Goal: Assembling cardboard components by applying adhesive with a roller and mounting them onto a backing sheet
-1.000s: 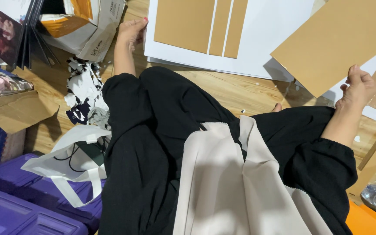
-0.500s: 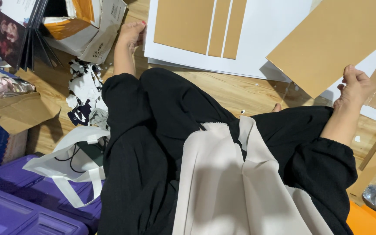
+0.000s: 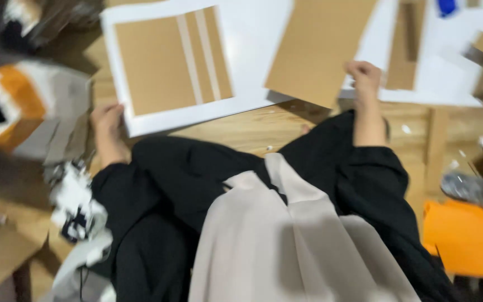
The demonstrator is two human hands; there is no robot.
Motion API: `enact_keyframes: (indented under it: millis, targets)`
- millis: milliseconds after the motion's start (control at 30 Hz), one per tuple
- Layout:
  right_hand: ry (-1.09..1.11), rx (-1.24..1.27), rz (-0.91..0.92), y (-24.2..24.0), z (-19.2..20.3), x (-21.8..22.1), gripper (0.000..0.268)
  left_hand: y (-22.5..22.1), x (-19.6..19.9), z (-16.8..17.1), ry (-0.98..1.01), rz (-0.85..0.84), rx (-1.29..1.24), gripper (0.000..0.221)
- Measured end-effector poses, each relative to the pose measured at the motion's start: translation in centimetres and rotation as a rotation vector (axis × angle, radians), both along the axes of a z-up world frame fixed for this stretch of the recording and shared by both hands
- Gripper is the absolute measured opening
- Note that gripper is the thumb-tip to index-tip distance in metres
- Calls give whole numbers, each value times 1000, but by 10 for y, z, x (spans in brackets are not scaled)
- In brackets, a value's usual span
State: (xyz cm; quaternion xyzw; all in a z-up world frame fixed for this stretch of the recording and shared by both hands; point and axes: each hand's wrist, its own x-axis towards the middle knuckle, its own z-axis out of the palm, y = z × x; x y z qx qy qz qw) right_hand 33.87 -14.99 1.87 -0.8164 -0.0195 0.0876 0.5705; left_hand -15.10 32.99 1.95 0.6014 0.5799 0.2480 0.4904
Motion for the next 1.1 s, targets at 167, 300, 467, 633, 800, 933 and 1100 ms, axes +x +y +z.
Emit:
enact_keyframes:
  millis: [167,300,467,633,800,933,1100]
  targets:
    - [45,-22,79,18,65,-33,15,51,8,-48,296,-16,73,16]
    - [41,39,203,32,60,-24,16,53,2,-72,274,30,193,9]
    - [145,-101,304,63,66,-14,12,46,8,-58,492,64,197,21]
    - [189,-67,464,102,51,2,12,18,48,-2,507,-93,469,34]
    - [300,-52,472,134,34,12,9,-40,125,35,107,-318,631,30]
    - [354,-74,484,151,47,6,15,-91,182,56,158,-766,731,48]
    - [333,-75,516,162,30,4,9,-114,220,51,261,-932,576,67]
